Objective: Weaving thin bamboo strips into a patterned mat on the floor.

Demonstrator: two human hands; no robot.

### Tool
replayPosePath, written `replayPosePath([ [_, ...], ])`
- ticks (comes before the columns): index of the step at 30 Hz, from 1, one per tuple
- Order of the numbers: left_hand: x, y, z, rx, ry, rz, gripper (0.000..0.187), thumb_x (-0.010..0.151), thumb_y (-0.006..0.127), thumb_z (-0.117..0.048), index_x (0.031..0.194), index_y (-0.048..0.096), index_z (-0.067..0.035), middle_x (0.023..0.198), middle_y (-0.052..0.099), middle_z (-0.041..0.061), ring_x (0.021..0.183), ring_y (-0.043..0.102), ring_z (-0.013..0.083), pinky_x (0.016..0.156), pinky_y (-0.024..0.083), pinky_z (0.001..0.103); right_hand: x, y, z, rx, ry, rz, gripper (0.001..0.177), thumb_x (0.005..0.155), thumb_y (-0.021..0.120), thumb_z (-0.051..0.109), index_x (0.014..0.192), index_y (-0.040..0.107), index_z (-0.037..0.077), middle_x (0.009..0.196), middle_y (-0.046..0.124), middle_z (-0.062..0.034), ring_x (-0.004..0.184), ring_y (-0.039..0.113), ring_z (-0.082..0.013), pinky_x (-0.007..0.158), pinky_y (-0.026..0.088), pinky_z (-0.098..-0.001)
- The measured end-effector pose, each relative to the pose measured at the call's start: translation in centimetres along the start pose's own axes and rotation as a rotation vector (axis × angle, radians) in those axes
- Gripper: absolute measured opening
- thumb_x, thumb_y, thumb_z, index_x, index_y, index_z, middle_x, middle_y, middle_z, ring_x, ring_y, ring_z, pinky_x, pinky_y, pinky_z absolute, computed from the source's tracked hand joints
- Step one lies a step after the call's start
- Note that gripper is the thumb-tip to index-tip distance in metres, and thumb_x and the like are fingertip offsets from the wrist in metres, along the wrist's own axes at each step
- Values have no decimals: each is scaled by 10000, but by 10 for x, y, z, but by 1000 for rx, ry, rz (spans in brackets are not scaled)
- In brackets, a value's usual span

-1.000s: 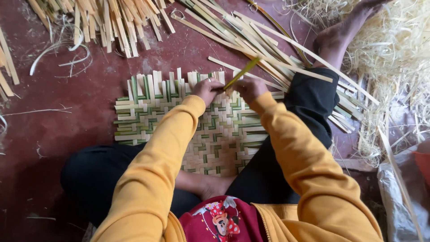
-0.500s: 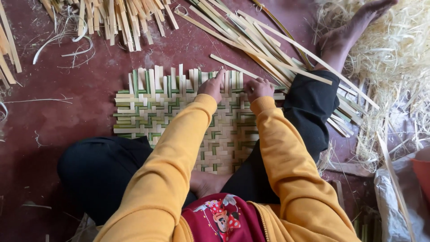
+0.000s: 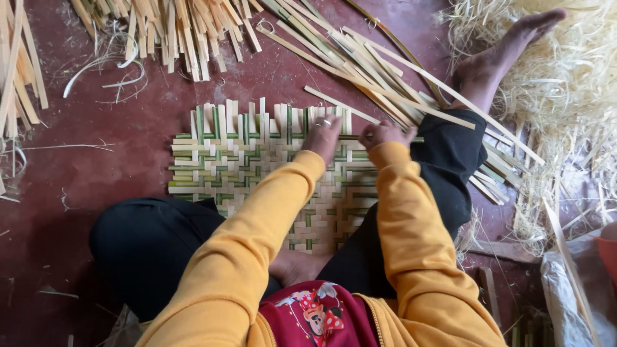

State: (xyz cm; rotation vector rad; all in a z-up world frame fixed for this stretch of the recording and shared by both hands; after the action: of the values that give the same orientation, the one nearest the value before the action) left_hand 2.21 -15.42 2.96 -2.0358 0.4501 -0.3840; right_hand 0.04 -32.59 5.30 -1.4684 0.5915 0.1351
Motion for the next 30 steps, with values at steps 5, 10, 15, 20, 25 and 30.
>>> replayPosePath([
  [5, -4, -14, -30, -9, 87, 286, 541, 909, 579, 9, 1391, 498, -223, 1260, 562, 102, 1318, 469, 392, 1013, 569, 485, 4, -23, -110, 122, 178, -36, 379, 962, 481, 649, 1087, 742, 404, 1173, 719, -30, 1216, 612, -310, 1083, 313, -666],
  [10, -9, 32, -1, -57, 155, 60, 196, 907, 631, -72, 989, 698, -237, 1030, 565, 39, 1119, 569, 326, 866, 612, 423, 3, -9, -150, 1122, 199, -560, 204, 1011, 693, 417, 946, 802, 257, 690, 648, -1, 556, 613, -64, 522, 563, -193],
  [15, -22, 27, 24, -345, 327, -205, 173, 1003, 613, -177, 919, 751, -240, 1004, 689, -41, 1001, 671, 230, 883, 591, 349, 28, 6, -70, 1311, -145, -322, 241, 978, 684, 124, 1207, 707, 52, 946, 700, -185, 710, 737, -263, 647, 669, -417],
  [20, -9, 31, 36, -346, 297, -113, 133, 964, 651, -163, 955, 746, -255, 1025, 708, -38, 1010, 681, 237, 899, 586, 369, 33, 32, 5, 988, -152, -131, 560, 930, 713, 180, 1452, 512, 161, 1139, 742, -95, 854, 756, -247, 754, 639, -412],
  [25, 1, 38, 41, -372, 209, 48, 91, 954, 678, -226, 1028, 722, -256, 1043, 708, -48, 1055, 682, 220, 939, 572, 377, 40, 51, 15, 760, -192, -271, 386, 829, 743, 177, 1199, 676, 92, 989, 752, -169, 1010, 698, -397, 940, 564, -535],
  [30, 9, 63, 50, -396, 96, 83, 88, 983, 648, -287, 1056, 685, -316, 1015, 693, -92, 1071, 673, 177, 973, 560, 358, 34, 77, 5, 809, -16, -163, 161, 813, 759, 250, 923, 642, 249, 895, 745, 76, 949, 724, -129, 921, 569, -325],
])
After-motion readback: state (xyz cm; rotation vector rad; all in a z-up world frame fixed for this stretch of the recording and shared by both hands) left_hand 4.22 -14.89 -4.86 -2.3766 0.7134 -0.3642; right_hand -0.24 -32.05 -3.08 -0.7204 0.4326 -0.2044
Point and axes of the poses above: each hand's wrist, its own x-axis towards the middle knuckle, its own y-axis out of the palm, z = x × y, the point moved 3 cm from there along x, towards the middle knuckle
